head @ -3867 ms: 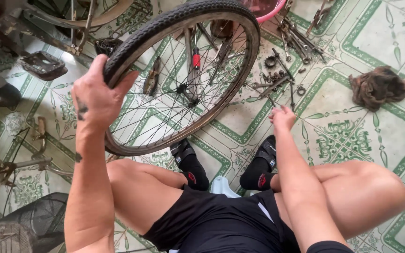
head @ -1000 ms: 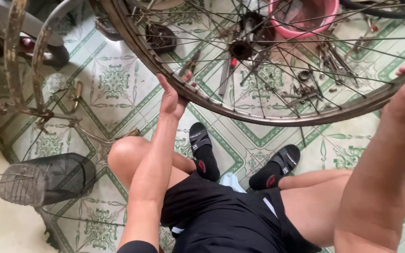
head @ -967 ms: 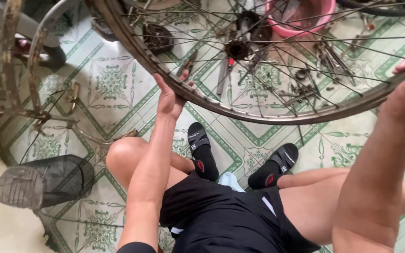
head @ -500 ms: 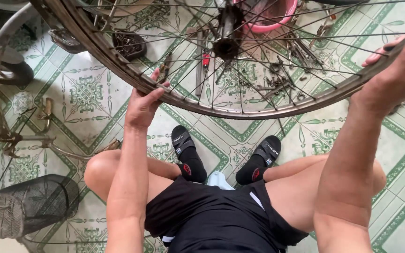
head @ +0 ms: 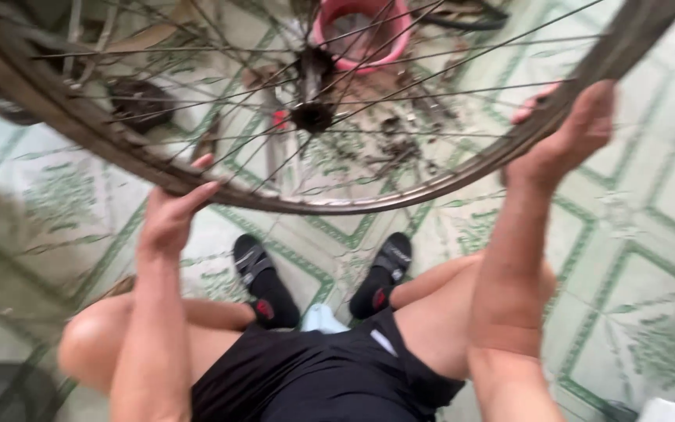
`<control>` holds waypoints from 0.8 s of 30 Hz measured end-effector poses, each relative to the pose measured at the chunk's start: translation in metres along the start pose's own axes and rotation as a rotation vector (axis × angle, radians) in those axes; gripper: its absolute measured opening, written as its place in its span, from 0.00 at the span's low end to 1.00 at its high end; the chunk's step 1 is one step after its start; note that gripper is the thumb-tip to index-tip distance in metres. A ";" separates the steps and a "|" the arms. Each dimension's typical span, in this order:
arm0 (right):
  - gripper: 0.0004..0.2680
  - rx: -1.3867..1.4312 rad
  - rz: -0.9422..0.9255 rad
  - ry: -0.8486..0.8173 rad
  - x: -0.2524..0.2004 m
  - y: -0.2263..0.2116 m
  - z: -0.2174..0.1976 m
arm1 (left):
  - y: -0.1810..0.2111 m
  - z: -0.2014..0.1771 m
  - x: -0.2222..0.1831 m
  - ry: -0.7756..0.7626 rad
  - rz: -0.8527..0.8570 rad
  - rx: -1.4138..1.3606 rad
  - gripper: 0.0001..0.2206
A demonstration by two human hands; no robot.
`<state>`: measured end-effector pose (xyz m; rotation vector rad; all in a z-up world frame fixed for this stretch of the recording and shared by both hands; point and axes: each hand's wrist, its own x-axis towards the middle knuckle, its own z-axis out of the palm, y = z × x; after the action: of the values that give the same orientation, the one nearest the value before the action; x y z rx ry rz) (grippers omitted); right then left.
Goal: The person removes a tire from a bicycle rim by hand, pulls out the inner tube, and then uses a hand pump to inflate the tube.
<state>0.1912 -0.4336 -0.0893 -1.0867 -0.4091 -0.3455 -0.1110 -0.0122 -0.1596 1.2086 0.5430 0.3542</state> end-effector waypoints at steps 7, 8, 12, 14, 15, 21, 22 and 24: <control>0.24 0.091 0.147 0.076 -0.001 -0.003 0.006 | 0.020 -0.006 -0.011 -0.090 0.128 0.007 0.19; 0.23 0.093 0.166 0.078 -0.001 -0.001 0.003 | 0.023 -0.006 -0.013 -0.084 0.127 0.059 0.21; 0.21 0.061 0.169 0.073 0.005 -0.005 0.002 | 0.027 -0.008 -0.002 -0.132 0.166 0.158 0.18; 0.22 0.043 0.175 0.082 0.004 -0.008 0.004 | 0.049 -0.001 -0.007 -0.138 0.160 0.095 0.20; 0.22 0.025 0.196 0.094 0.003 -0.008 0.006 | 0.061 0.001 -0.011 -0.137 0.141 0.036 0.22; 0.25 0.177 0.344 0.096 -0.002 -0.001 -0.001 | 0.126 0.009 -0.025 -0.204 0.373 -0.131 0.36; 0.25 0.181 0.346 0.102 -0.002 0.001 -0.004 | 0.132 0.010 -0.026 -0.207 0.371 -0.125 0.36; 0.23 0.177 0.350 0.123 0.002 0.003 -0.012 | 0.145 0.015 -0.025 -0.238 0.437 -0.094 0.33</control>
<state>0.1961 -0.4433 -0.0961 -0.9373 -0.1316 -0.0635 -0.1190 0.0097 -0.0132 1.2529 0.0503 0.5896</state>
